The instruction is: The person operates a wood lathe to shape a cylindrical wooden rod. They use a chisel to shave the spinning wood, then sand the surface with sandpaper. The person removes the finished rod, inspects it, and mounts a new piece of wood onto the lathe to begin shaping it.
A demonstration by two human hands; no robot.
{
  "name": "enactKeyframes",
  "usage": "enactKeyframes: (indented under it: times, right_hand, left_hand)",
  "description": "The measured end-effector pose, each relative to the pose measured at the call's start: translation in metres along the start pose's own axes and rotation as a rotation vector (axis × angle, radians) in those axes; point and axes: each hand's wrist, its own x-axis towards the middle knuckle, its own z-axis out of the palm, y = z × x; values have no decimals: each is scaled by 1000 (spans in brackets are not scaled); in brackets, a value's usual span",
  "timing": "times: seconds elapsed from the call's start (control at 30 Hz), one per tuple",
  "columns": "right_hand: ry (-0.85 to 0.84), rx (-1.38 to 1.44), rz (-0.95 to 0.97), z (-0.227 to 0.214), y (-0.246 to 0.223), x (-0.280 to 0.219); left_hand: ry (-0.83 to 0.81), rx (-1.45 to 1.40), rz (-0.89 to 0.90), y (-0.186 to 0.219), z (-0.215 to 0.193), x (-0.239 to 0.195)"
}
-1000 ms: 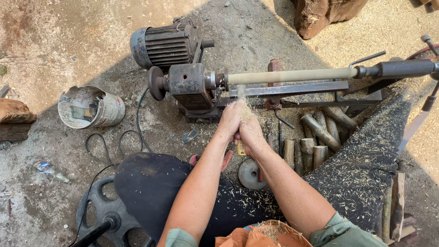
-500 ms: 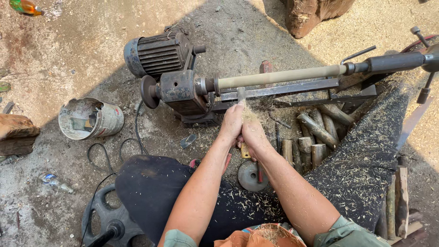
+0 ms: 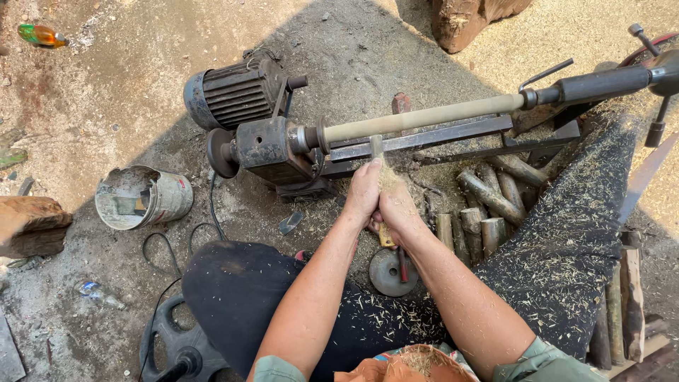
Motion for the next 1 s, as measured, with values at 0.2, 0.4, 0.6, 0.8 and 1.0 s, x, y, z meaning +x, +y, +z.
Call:
enactKeyframes:
  times: [0.2, 0.4, 0.6, 0.8, 1.0]
  right_hand:
    - [-7, -47, -8, -21, 14, 17]
    - [20, -13, 0, -25, 10, 13]
    - [39, -136, 31, -42, -5, 11]
    - [-3, -129, -11, -52, -19, 0]
    - [18, -93, -1, -59, -36, -12]
  left_hand:
    - [-19, -16, 72, -15, 9, 10]
    - [20, 258, 282, -36, 10, 28]
    - [-8, 84, 107, -39, 28, 28]
    - [39, 265, 126, -22, 43, 23]
    - [-13, 124, 56, -20, 61, 21]
